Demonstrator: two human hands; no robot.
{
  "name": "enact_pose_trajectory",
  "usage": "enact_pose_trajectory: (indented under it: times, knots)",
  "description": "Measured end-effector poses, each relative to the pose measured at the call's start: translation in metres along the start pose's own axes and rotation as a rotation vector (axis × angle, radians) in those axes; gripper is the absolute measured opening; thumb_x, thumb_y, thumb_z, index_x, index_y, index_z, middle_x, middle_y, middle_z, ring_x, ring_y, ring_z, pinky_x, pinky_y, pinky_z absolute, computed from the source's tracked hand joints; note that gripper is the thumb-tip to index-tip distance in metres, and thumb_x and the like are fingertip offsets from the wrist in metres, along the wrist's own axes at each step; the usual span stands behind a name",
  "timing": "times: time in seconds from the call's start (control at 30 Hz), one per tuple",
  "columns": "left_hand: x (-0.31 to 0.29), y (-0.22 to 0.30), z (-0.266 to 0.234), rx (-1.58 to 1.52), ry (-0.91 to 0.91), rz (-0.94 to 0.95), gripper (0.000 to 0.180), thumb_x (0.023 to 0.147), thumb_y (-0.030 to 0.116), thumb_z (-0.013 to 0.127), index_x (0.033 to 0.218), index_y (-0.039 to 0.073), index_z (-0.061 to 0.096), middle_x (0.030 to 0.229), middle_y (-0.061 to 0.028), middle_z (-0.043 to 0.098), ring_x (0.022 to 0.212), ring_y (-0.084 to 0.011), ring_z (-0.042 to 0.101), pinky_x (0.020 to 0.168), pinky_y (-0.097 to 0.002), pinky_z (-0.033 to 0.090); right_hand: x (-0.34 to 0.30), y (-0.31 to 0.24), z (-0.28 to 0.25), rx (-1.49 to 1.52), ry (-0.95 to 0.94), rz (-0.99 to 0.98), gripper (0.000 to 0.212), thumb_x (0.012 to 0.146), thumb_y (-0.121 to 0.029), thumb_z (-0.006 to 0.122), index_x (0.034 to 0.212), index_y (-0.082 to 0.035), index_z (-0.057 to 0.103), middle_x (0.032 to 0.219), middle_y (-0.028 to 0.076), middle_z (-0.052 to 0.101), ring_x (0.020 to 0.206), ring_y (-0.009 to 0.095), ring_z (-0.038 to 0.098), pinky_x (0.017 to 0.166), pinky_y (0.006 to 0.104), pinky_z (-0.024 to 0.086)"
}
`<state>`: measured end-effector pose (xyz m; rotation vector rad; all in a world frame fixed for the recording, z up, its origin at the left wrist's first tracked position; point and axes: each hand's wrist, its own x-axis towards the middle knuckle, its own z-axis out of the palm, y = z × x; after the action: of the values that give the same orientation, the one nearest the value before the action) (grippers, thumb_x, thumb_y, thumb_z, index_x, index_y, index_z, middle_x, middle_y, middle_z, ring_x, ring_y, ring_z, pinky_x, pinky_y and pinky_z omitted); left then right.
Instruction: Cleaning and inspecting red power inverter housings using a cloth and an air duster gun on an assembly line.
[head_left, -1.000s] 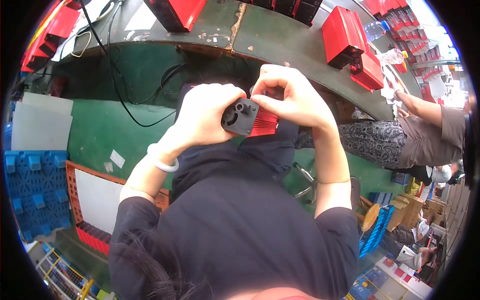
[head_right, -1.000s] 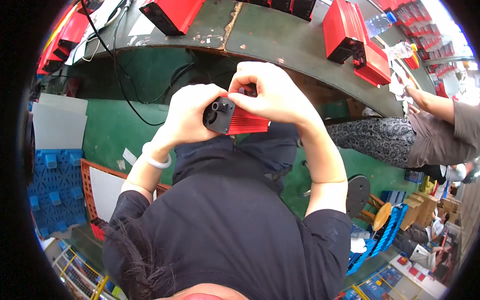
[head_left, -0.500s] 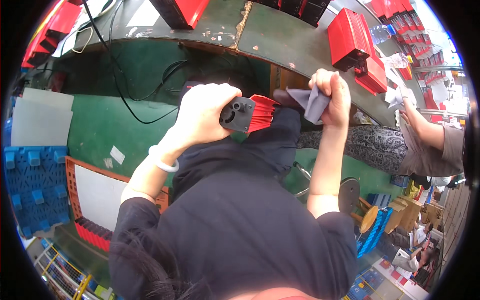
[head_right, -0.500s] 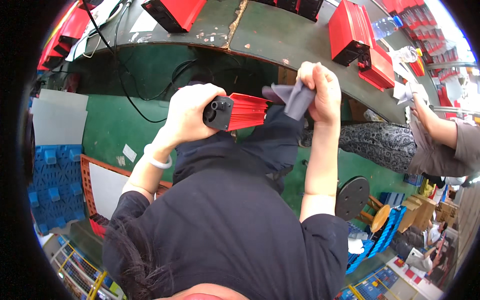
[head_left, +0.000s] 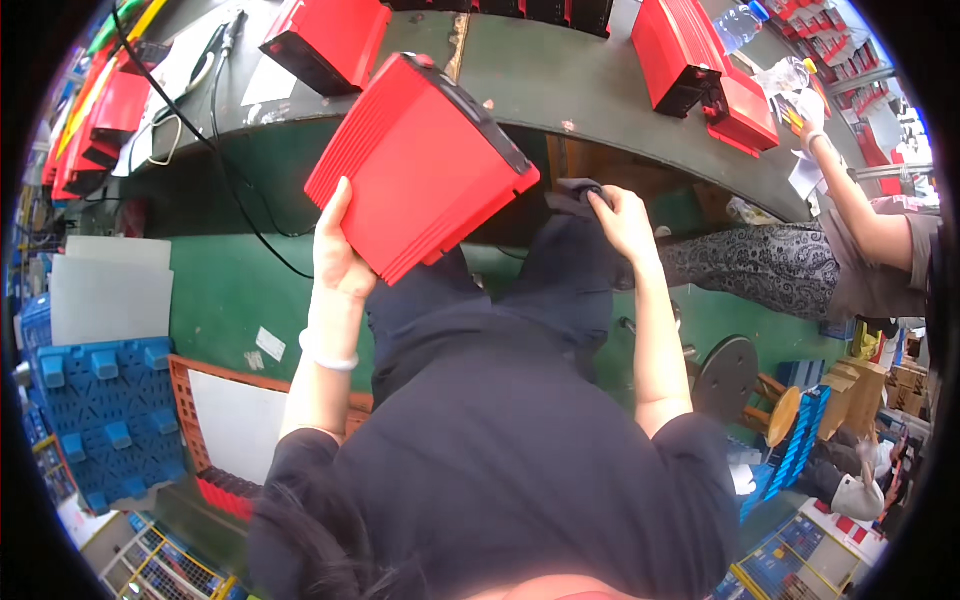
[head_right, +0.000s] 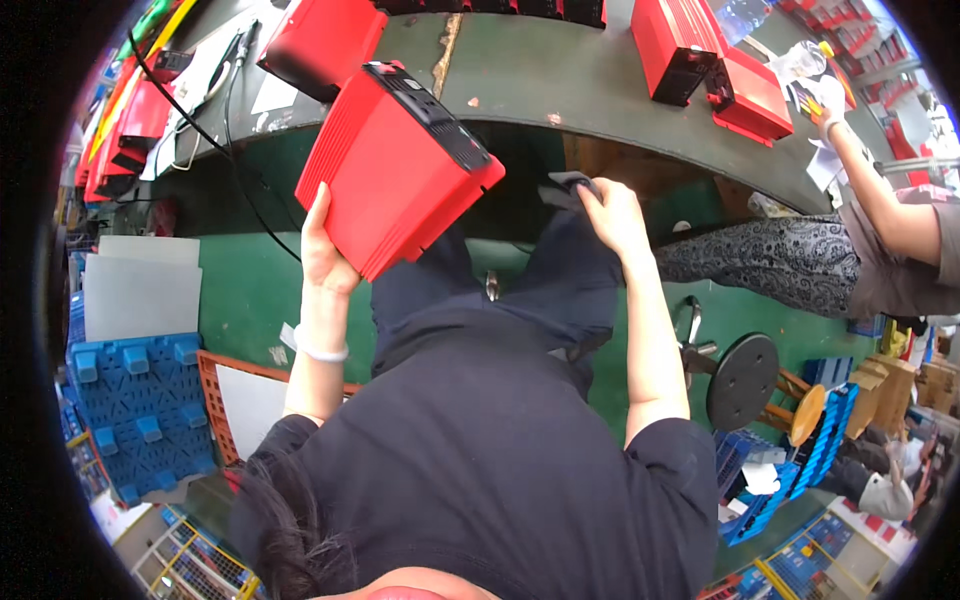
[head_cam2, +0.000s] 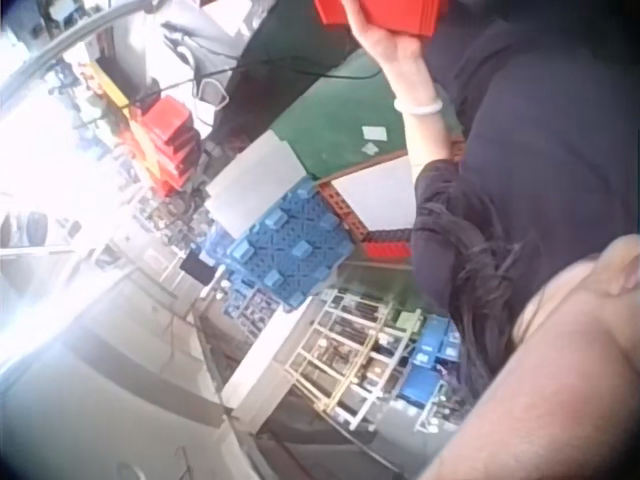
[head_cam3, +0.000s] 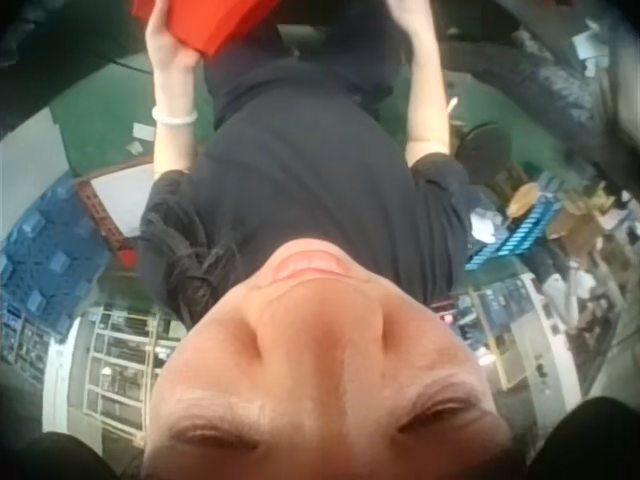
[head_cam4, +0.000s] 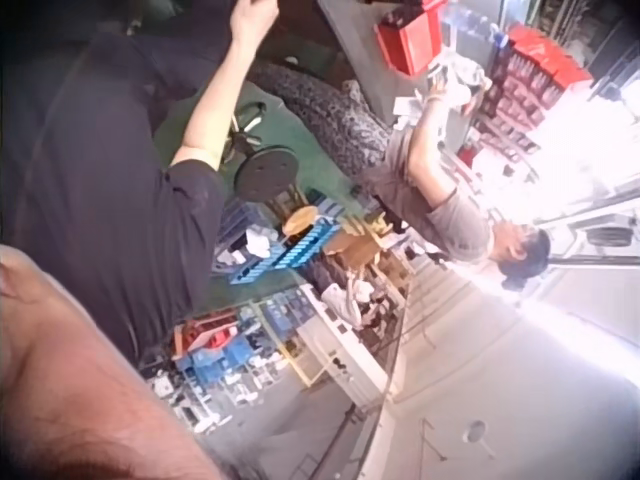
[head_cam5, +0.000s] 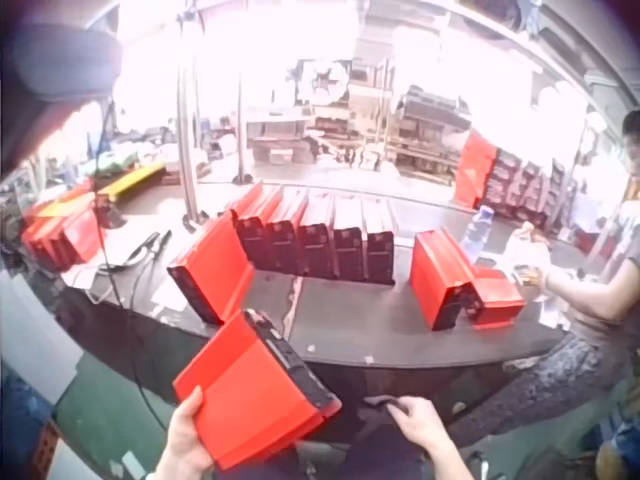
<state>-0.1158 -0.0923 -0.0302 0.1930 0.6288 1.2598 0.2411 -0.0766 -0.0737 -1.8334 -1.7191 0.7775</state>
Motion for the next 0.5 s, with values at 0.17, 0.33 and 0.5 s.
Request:
enact_pose_trajectory:
  times: [0.17, 0.33, 0.5]
  knots:
    - [0.002, 0.002, 0.014, -0.094, -0.015, -0.092, 0.051, 0.091, 0.039, 0.053, 0.128, 0.004, 0.048, 0.126, -0.0129, 0.055, 0.114, -0.0295, 0.054, 0.096, -0.0465, 0.045, 0.002, -0.045, -0.004, 0.876, 0.132, 0.190, 0.019, 0.087, -0.022, 0.065, 0.094, -0.004, 0.065, 0.077, -0.002, 0.063, 0.064, 0.004, 0.055, 0.054, 0.0172, 0.043]
    - [0.005, 0.003, 0.024, -0.109, 0.026, -0.172, 0.054, 0.089, 0.043, 0.054, 0.128, 0.007, 0.048, 0.127, -0.0134, 0.054, 0.113, -0.0313, 0.054, 0.096, -0.0506, 0.044, 0.007, -0.099, 0.004, 1.023, 0.235, -0.118, 0.012, 0.088, -0.012, 0.064, 0.097, -0.004, 0.064, 0.085, -0.001, 0.065, 0.073, 0.004, 0.058, 0.063, 0.0187, 0.047]
    - [0.012, -0.002, 0.034, -0.121, 0.068, -0.202, 0.055, 0.088, 0.045, 0.055, 0.128, 0.008, 0.048, 0.127, -0.0138, 0.053, 0.113, -0.0321, 0.054, 0.096, -0.0535, 0.043, 0.015, -0.130, 0.015, 0.296, 0.383, -0.609, 0.016, 0.081, 0.002, 0.061, 0.097, 0.006, 0.061, 0.079, 0.007, 0.062, 0.071, 0.014, 0.059, 0.065, 0.0242, 0.045]
